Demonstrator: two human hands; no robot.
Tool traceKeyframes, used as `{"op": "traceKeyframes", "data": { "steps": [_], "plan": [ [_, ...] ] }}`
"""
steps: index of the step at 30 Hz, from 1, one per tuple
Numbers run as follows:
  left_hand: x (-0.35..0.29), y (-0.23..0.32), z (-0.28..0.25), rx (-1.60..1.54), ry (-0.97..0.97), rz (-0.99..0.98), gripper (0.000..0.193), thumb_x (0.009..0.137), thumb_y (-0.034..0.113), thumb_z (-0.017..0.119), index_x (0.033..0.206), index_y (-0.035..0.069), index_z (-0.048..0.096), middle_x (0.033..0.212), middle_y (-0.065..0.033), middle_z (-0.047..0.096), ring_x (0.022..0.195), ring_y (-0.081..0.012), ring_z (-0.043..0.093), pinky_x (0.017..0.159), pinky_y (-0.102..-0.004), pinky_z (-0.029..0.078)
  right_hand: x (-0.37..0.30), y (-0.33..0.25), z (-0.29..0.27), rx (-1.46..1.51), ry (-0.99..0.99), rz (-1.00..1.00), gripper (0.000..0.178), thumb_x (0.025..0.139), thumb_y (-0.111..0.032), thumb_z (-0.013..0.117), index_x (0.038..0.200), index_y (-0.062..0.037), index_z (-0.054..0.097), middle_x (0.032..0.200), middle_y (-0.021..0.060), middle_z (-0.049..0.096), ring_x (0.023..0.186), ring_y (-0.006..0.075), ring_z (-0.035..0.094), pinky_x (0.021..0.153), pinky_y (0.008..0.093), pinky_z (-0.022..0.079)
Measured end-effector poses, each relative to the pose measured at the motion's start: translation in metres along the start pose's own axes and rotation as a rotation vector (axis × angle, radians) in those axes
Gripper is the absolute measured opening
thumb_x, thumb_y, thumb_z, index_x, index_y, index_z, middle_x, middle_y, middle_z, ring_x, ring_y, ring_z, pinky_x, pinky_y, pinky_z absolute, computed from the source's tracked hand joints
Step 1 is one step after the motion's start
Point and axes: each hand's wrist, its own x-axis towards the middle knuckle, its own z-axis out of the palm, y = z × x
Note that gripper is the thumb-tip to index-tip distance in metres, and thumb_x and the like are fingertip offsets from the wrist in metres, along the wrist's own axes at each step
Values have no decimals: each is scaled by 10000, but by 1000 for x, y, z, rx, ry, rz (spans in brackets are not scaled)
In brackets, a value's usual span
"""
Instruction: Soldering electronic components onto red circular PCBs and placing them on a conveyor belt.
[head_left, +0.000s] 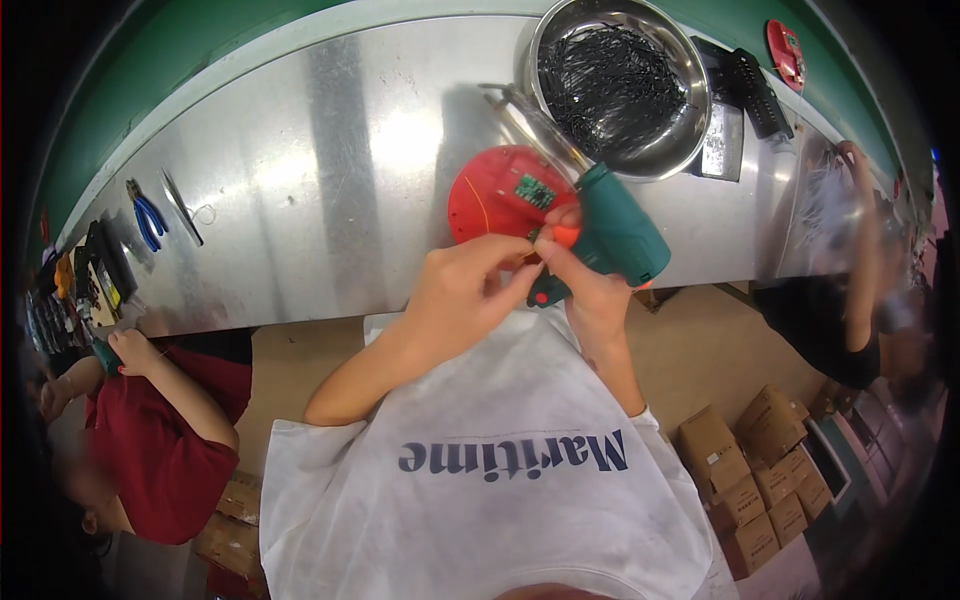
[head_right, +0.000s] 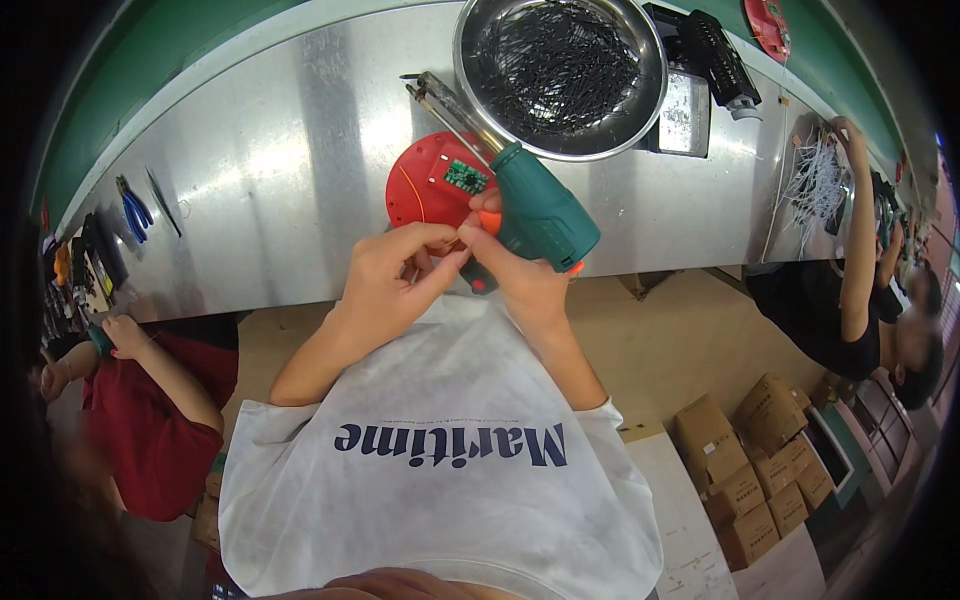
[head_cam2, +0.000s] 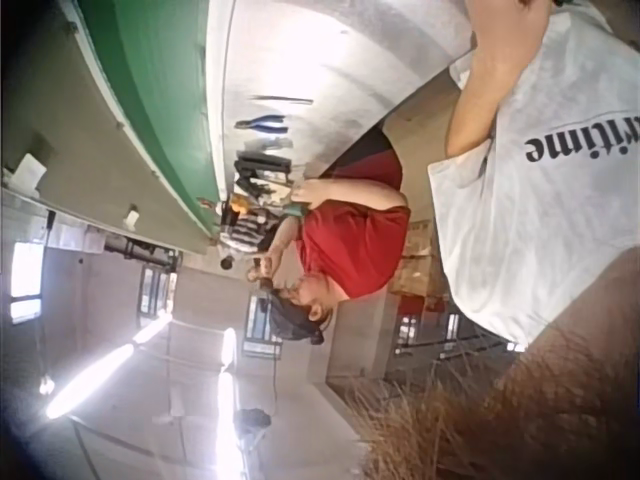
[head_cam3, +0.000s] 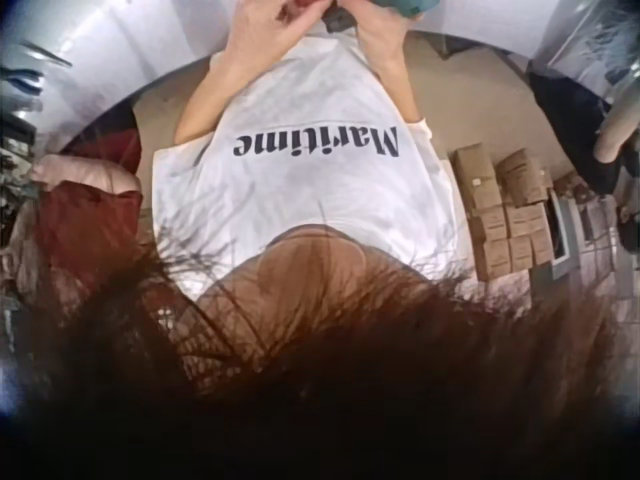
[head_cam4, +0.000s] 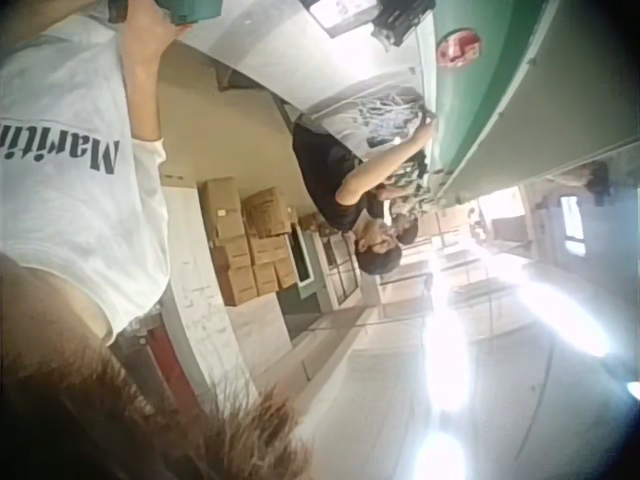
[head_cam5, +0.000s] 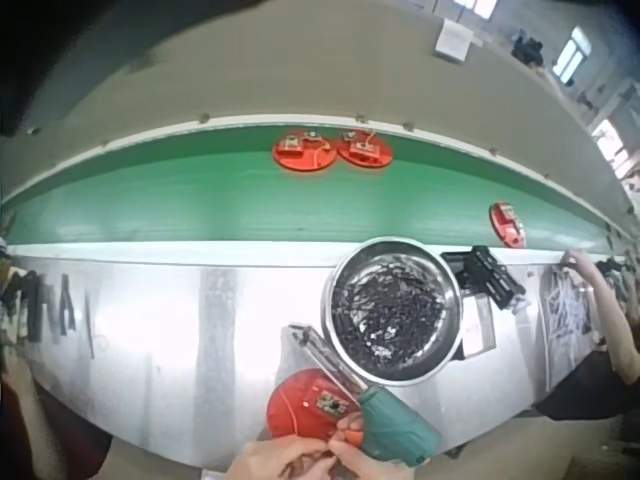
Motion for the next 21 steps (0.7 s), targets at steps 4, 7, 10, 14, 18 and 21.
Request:
{"op": "traceKeyframes", "data": {
  "steps": [4,7,10,14,18,21],
  "plan": [
    [2,-10,-1,247,43,286,178,799,-31,664,977,-17,666,800,-124,680,603,-195,644,533,-267,495,0,-4,1,48,26,116,308,751,114,644,1022,-3,556,1023,111,591,854,167,607,709,263,480],
    [3,-11,1,268,96,341,150,801,-31,661,951,-20,667,788,-126,679,600,-219,644,525,-284,493,0,-5,1,111,24,150,284,769,90,639,1024,-4,555,1019,114,590,834,171,605,681,260,469],
    [3,-8,1,240,92,285,131,803,-30,660,934,-17,669,771,-119,675,592,-205,638,514,-284,480,1,-7,4,193,45,210,262,785,72,630,1024,-4,555,1013,117,590,818,170,600,659,262,461],
    [3,-5,0,232,68,242,132,804,-30,661,935,-13,670,763,-113,672,581,-188,629,502,-272,464,1,-8,8,233,48,250,256,787,70,622,1022,-6,556,1008,119,592,797,161,591,649,258,452],
    [4,-1,1,202,49,200,123,807,-20,667,929,-10,672,756,-107,671,573,-170,623,502,-255,457,1,-10,7,252,31,253,250,785,67,621,1013,-13,555,1012,116,589,777,154,581,648,253,449],
    [2,1,3,173,86,171,116,804,-15,676,919,-10,677,755,-105,676,581,-166,628,512,-249,464,1,-11,8,287,42,269,254,787,63,621,1015,-20,548,1028,111,583,779,150,576,654,252,447]
  ]
}}
